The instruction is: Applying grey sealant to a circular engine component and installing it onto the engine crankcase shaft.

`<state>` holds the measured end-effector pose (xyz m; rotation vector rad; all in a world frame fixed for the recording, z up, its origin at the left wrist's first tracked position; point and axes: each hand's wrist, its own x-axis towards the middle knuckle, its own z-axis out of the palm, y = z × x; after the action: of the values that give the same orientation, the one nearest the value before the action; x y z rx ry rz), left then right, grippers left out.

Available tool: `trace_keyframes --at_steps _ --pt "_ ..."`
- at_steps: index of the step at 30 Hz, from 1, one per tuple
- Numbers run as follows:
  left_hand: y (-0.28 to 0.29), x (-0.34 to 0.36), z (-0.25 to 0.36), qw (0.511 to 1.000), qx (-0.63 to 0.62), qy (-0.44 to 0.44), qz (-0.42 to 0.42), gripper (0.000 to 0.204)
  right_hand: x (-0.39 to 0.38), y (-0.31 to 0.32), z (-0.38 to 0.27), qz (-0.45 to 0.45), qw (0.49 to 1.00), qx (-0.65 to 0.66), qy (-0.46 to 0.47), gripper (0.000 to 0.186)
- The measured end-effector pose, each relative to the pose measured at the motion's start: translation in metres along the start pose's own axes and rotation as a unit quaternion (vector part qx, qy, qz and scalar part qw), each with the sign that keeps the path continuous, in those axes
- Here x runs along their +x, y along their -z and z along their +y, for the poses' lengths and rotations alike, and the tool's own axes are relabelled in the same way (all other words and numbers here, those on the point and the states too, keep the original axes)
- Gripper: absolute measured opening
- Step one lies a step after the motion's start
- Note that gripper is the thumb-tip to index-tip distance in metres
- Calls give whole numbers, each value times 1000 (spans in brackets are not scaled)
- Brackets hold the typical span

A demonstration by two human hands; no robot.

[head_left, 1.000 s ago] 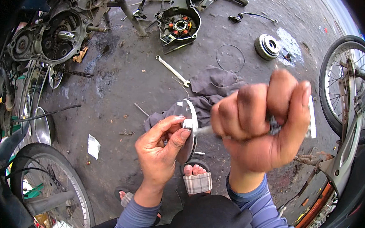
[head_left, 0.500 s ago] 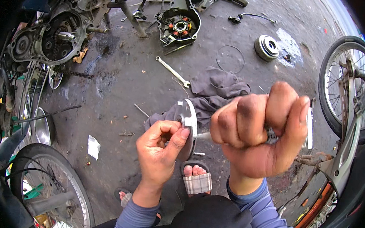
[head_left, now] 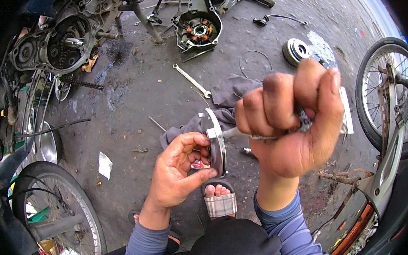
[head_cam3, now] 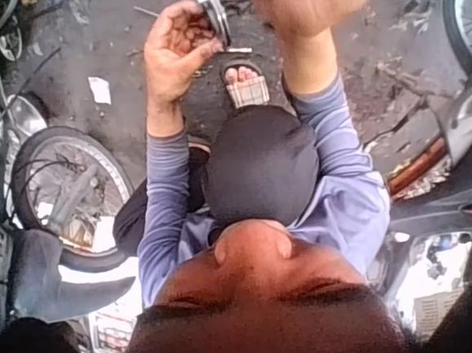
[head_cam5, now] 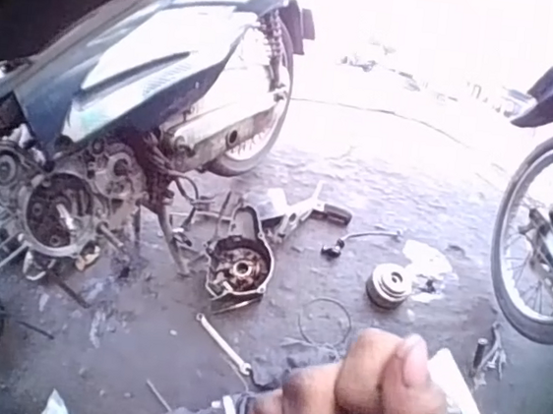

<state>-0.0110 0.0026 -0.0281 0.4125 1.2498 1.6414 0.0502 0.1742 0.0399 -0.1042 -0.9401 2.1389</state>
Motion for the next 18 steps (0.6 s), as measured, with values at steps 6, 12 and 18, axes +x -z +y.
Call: trace_keyframes --at_steps 6,12,18 --pt "3 -3 -7 999 3 -28 -17 46 5 2 10 11 1000 4 -13 40" --pt "2 -3 -10 999 0 -48 -23 45 -8 -3 1 13 999 -12 -29 41" --pt "1 -4 -5 1000 -27 -13 -3 56 -8 -4 0 -13 999 -17 -39 41"
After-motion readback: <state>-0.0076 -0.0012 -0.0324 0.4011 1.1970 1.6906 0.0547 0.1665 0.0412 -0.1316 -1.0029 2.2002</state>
